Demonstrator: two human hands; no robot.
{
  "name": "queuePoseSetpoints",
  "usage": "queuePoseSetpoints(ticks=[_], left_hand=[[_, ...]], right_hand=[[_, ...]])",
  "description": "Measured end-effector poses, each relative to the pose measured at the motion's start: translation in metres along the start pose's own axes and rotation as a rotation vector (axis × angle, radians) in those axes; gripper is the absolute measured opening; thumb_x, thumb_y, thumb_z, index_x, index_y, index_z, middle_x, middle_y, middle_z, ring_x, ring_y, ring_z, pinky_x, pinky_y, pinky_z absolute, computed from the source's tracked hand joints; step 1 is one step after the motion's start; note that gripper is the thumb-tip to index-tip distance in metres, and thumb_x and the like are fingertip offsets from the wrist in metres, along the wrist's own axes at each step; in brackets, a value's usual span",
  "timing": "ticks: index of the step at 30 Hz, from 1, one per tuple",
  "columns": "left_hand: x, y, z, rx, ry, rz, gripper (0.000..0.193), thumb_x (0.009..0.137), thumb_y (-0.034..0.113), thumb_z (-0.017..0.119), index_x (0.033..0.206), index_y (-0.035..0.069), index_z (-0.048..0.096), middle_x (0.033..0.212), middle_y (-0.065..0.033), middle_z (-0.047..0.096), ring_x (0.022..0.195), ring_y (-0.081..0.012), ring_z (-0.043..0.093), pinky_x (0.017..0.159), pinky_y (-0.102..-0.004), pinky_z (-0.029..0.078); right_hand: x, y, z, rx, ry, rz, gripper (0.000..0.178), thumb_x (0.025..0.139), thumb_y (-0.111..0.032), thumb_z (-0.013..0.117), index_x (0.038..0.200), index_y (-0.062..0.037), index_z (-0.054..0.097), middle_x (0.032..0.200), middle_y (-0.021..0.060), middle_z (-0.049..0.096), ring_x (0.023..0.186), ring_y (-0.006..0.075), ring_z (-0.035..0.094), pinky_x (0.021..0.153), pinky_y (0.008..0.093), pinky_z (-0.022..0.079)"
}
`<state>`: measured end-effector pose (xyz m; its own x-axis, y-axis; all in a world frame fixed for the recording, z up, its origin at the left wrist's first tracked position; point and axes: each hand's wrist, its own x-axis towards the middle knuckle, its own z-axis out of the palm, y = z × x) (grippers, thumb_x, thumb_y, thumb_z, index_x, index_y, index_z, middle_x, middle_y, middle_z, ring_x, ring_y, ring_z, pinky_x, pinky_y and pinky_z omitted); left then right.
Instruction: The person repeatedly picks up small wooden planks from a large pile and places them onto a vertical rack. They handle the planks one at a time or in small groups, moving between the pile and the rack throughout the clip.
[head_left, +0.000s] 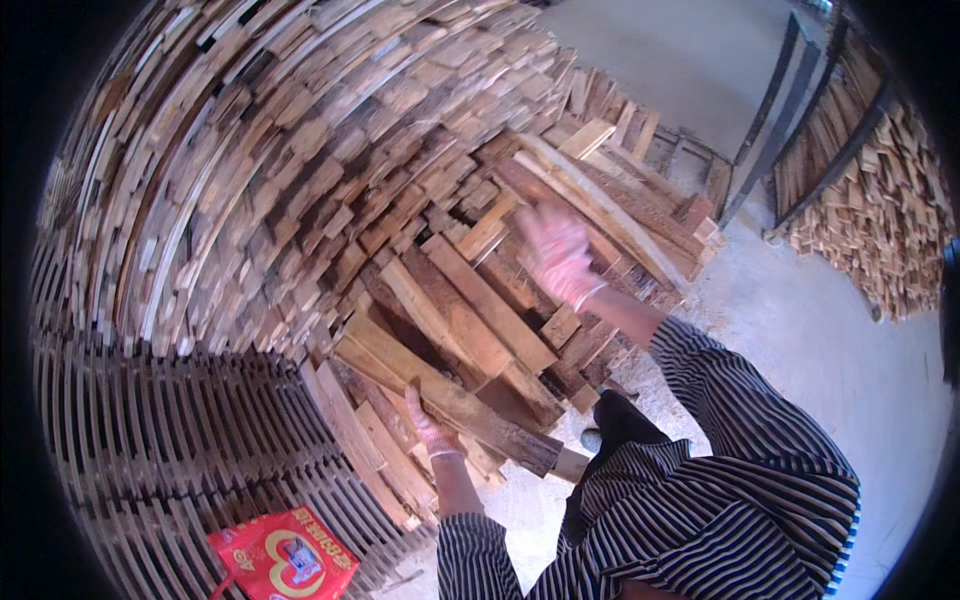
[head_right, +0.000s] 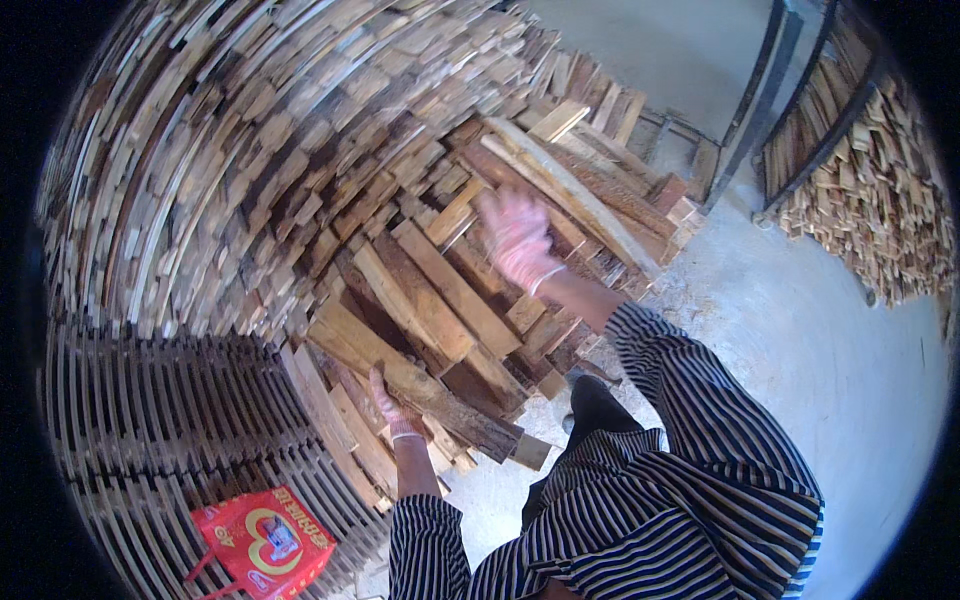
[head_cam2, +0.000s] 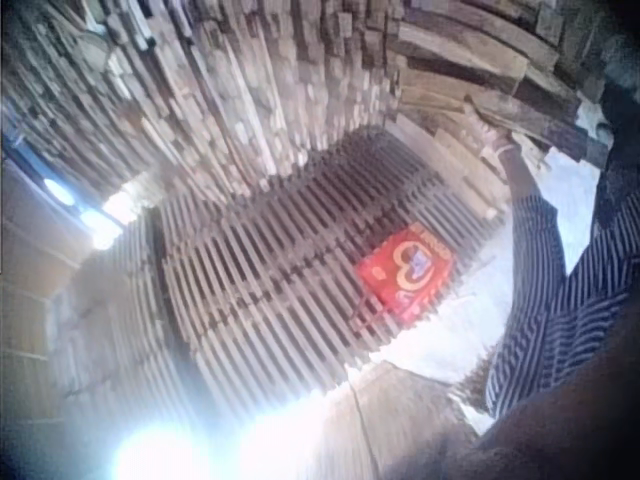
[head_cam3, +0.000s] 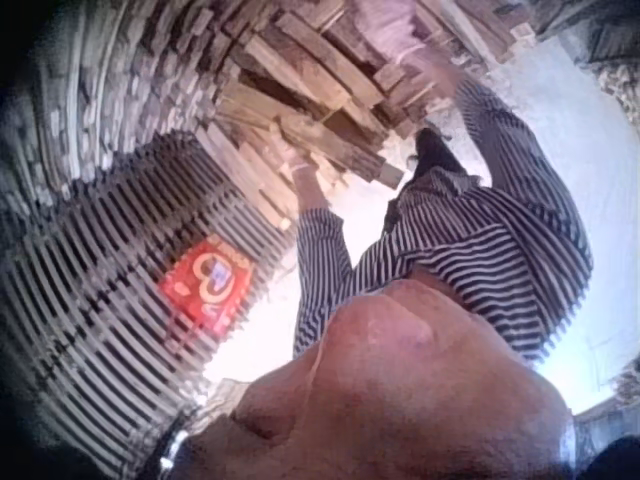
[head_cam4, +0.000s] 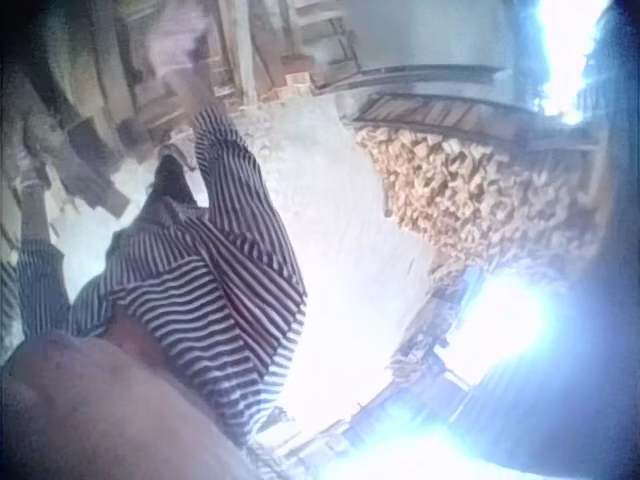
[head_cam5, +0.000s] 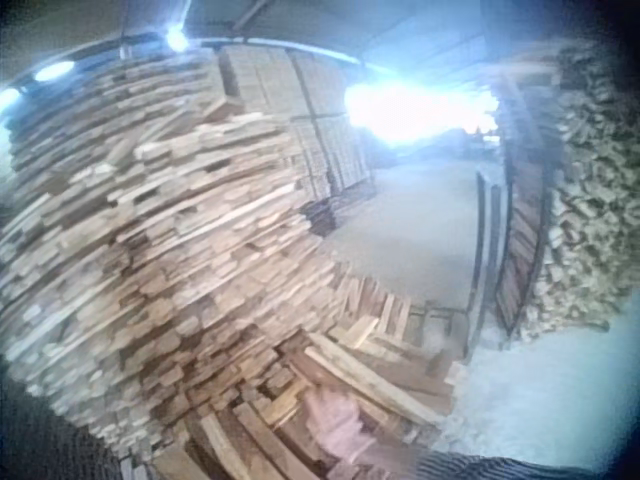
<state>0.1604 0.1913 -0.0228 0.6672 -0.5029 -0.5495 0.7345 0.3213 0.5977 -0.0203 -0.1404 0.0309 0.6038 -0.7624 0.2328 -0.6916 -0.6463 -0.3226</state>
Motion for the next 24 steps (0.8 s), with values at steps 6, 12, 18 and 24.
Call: queuePoseSetpoints(ticks=[6,12,18,24], left_hand=[[-0.002,-0.002,0.004,0.004,-0.065,0.031,0.05,0.087,0.043,0.072,0.118,0.004,0.063,0.101,-0.0131,0.071,0.086,-0.0292,0.07,0.077,-0.0433,0.06],[-0.013,-0.001,0.016,-0.003,-0.078,0.061,0.052,0.084,0.041,0.077,0.118,0.004,0.063,0.1,-0.0131,0.07,0.086,-0.0299,0.069,0.08,-0.0443,0.06],[-0.01,-0.001,0.016,-0.036,-0.06,0.051,0.057,0.081,0.04,0.08,0.12,0.004,0.062,0.103,-0.0129,0.069,0.089,-0.0303,0.068,0.081,-0.0463,0.059],[-0.005,-0.004,0.006,-0.025,-0.055,0.099,0.057,0.083,0.042,0.079,0.125,0.007,0.062,0.108,-0.0116,0.069,0.096,-0.0293,0.066,0.089,-0.0455,0.056]], right_hand=[[0.031,0.108,-0.047,0.006,-0.254,0.321,0.071,0.089,-0.048,0.065,0.15,-0.0182,0.042,0.142,0.0236,0.051,0.13,0.0449,0.05,0.101,0.0558,0.046],[0.018,0.092,-0.077,0.332,-0.26,0.302,0.078,0.079,-0.043,0.075,0.149,-0.0232,0.046,0.128,0.0221,0.055,0.119,0.0435,0.055,0.094,0.0459,0.053],[-0.024,-0.016,-0.034,0.088,-0.104,0.152,0.061,0.078,-0.039,0.079,0.133,-0.0239,0.055,0.116,0.0158,0.055,0.104,0.0351,0.058,0.087,0.046,0.052],[-0.036,-0.093,0.042,0.216,-0.187,-0.041,0.039,0.088,-0.033,0.067,0.124,-0.0189,0.06,0.119,0.017,0.055,0.106,0.0367,0.058,0.084,0.0505,0.051]])
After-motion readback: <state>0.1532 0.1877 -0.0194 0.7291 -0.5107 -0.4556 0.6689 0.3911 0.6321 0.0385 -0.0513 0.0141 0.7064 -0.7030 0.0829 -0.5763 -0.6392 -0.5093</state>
